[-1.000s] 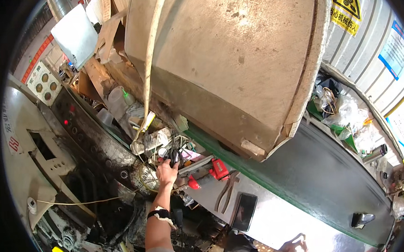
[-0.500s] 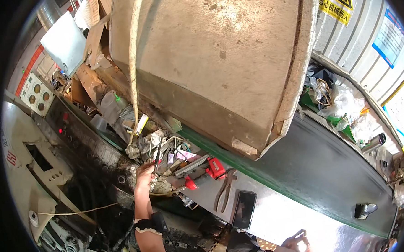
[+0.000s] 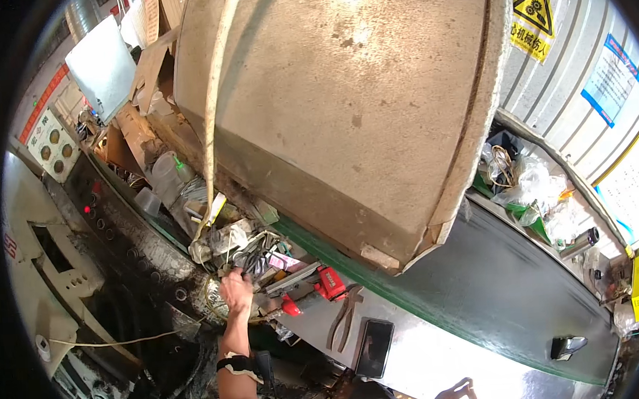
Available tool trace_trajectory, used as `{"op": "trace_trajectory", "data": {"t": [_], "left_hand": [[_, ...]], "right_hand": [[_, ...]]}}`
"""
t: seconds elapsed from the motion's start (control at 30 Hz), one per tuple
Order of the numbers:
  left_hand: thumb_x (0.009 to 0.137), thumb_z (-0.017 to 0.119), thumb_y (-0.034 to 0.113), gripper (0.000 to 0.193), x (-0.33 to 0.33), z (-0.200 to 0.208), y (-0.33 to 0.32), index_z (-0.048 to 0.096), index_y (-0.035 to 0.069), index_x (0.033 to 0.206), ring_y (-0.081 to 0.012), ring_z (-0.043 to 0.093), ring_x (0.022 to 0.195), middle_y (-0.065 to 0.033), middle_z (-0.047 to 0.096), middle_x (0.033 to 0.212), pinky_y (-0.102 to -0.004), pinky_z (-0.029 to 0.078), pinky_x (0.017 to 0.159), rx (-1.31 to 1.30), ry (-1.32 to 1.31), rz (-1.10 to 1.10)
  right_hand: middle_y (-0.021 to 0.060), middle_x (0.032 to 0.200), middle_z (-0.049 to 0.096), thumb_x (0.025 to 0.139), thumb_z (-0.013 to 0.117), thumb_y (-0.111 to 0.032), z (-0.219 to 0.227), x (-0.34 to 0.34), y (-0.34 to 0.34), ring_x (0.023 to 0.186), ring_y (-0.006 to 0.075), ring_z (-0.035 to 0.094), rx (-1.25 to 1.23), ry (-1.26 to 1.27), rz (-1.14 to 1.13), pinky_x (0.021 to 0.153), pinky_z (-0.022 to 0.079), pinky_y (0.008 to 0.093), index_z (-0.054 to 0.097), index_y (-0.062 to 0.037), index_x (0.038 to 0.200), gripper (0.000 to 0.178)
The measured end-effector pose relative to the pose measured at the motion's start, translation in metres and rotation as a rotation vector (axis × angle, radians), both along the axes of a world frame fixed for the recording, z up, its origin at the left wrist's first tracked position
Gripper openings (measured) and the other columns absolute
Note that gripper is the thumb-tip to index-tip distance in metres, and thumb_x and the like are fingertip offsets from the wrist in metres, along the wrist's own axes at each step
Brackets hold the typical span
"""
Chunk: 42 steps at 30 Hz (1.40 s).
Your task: Using a shoe-lasting machine to pull and secure the upper over the last.
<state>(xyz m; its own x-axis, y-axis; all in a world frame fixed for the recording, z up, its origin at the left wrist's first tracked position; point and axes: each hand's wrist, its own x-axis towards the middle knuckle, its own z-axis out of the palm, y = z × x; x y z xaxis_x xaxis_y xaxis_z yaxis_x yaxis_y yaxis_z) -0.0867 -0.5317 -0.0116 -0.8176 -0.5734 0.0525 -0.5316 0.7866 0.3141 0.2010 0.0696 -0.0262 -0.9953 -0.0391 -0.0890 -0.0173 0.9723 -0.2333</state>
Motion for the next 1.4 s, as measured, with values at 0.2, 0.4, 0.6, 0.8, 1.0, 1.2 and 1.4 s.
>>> {"op": "trace_trajectory", "data": {"t": [0.2, 0.4, 0.6, 0.8, 1.0, 1.2, 1.4], "left_hand": [[0.079, 0.069, 0.011, 0.02, -0.023, -0.007, 0.017, 0.074, 0.01, 0.099, -0.0355, 0.067, 0.099, -0.0183, 0.067, 0.114, -0.0432, 0.059, 0.075, -0.284, 0.29, -0.289], [0.09, 0.063, 0.019, 0.022, -0.058, -0.036, 0.013, 0.073, 0.003, 0.08, -0.037, 0.066, 0.088, -0.0167, 0.064, 0.093, -0.0486, 0.054, 0.071, -0.37, 0.07, -0.368], [0.092, 0.059, 0.017, 0.021, -0.066, -0.049, 0.006, 0.068, -0.002, 0.088, -0.0351, 0.069, 0.081, -0.0176, 0.065, 0.097, -0.044, 0.056, 0.069, -0.343, -0.025, -0.33], [0.084, 0.069, 0.02, 0.023, -0.058, -0.027, 0.003, 0.074, 0.011, 0.104, -0.0379, 0.069, 0.087, -0.0185, 0.066, 0.106, -0.0484, 0.055, 0.073, -0.287, 0.056, -0.365], [0.079, 0.074, 0.014, 0.025, -0.059, -0.019, -0.005, 0.073, 0.011, 0.105, -0.0378, 0.067, 0.093, -0.0179, 0.064, 0.111, -0.0474, 0.055, 0.077, -0.16, 0.098, -0.331], [0.083, 0.068, 0.015, 0.023, -0.063, -0.024, -0.005, 0.072, 0.008, 0.105, -0.0385, 0.067, 0.09, -0.021, 0.065, 0.108, -0.048, 0.054, 0.077, -0.234, 0.033, -0.387], [0.092, 0.048, 0.025, 0.038, -0.084, -0.039, -0.008, 0.064, -0.004, 0.111, -0.041, 0.069, 0.075, -0.0262, 0.069, 0.078, -0.0498, 0.055, 0.074, -0.225, -0.039, -0.372]], "right_hand": [[0.0217, 0.133, 0.053, 0.087, 0.062, -0.015, 0.002, -0.005, -0.003, 0.12, 0.0376, 0.053, -0.004, -0.01, -0.003, 0.101, 0.044, 0.0475, 0.052, 0.0012, 0.132, 0.048], [0.0218, 0.135, 0.052, 0.088, 0.061, -0.016, 0.002, -0.008, -0.004, 0.121, 0.0372, 0.052, -0.007, -0.012, -0.007, 0.102, 0.043, 0.0476, 0.051, 0.0015, 0.133, 0.049], [0.0218, 0.137, 0.051, 0.089, 0.06, -0.016, 0.003, -0.004, -0.001, 0.123, 0.0368, 0.051, -0.008, -0.017, -0.015, 0.103, 0.042, 0.0478, 0.05, 0.0018, 0.135, 0.05], [0.0219, 0.138, 0.05, 0.09, 0.06, -0.017, 0.001, 0.004, -0.001, 0.125, 0.0363, 0.05, -0.011, -0.02, -0.032, 0.104, 0.042, 0.0479, 0.049, 0.0021, 0.136, 0.051], [0.0219, 0.14, 0.048, 0.091, 0.059, -0.017, -0.001, 0.009, -0.001, 0.126, 0.0359, 0.049, -0.015, -0.018, -0.039, 0.105, 0.041, 0.048, 0.048, 0.0024, 0.137, 0.052], [0.022, 0.142, 0.047, 0.092, 0.058, -0.018, -0.001, 0.015, 0.005, 0.128, 0.0355, 0.048, -0.02, -0.01, -0.045, 0.106, 0.04, 0.0481, 0.047, 0.0027, 0.139, 0.053], [0.022, 0.144, 0.046, 0.093, 0.057, -0.019, -0.002, 0.021, 0.012, 0.13, 0.0351, 0.047, -0.017, 0.011, -0.047, 0.107, 0.039, 0.0482, 0.046, 0.003, 0.14, 0.053]]}}
